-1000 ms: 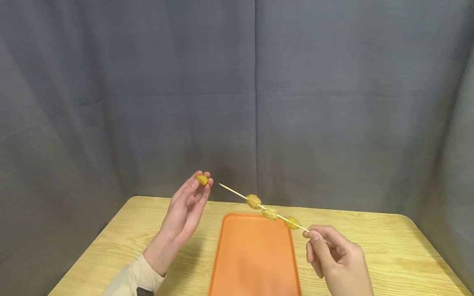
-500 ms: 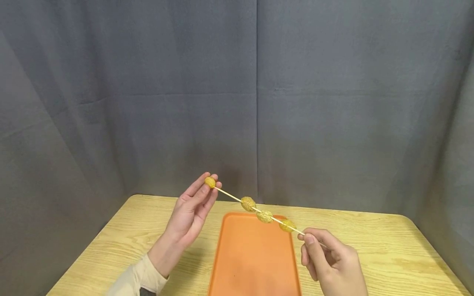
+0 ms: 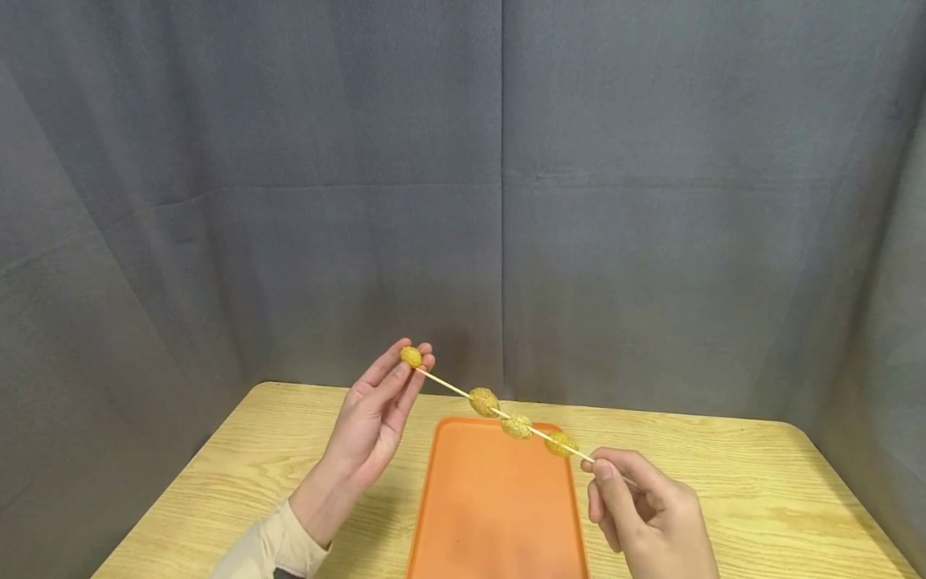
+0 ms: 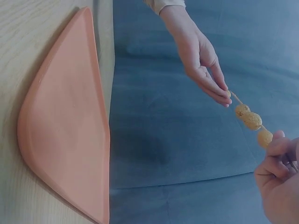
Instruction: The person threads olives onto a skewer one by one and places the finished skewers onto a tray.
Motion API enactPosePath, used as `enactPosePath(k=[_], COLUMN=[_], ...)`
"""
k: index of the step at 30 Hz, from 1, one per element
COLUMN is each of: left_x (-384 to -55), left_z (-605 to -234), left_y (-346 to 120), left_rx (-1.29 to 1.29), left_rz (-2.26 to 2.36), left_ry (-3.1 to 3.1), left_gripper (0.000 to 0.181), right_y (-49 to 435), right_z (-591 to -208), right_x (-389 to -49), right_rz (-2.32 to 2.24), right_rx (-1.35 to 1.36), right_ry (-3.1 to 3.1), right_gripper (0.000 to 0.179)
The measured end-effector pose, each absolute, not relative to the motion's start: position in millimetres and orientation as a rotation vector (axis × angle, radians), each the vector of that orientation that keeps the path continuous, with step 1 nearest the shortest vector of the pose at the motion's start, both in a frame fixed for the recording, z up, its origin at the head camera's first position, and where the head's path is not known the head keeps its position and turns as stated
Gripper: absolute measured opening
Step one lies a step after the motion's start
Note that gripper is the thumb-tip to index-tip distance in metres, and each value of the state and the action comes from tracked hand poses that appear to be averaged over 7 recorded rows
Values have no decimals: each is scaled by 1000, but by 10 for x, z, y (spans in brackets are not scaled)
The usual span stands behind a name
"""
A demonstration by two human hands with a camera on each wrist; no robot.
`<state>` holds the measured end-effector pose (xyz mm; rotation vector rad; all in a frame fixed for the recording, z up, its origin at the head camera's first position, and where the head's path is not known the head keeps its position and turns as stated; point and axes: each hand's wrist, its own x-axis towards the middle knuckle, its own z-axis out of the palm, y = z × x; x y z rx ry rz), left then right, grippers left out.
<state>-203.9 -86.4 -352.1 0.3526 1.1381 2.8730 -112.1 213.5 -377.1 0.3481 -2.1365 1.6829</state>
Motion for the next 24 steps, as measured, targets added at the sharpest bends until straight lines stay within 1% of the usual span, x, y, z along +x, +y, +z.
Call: enactPosePath(k=[3, 7, 15, 20, 24], left_x=[-2039, -2036, -2026, -2027, -2028], left_z=[-3532, -3539, -3547, -3554, -3565], left_y=[-862, -851, -858, -862, -858], left_rx=[365, 391, 420, 427, 440], left_rz=[2875, 2868, 2870, 2880, 2889], left_ry=[1143, 1149, 1147, 1132, 1156], left_gripper=[41, 37, 47, 39, 39], right_y=[2125, 2119, 2123, 2128, 2141], right_z=[-3779, -3772, -3754, -3761, -3774], right_x=[-1120, -1118, -1118, -1128, -1141], right_rz=[1673, 1670, 1677, 1706, 1798], right_rx=[362, 305, 232, 204, 173], right_ry=[-2133, -2167, -2210, -2219, -2192], right_gripper=[13, 13, 14, 14, 13])
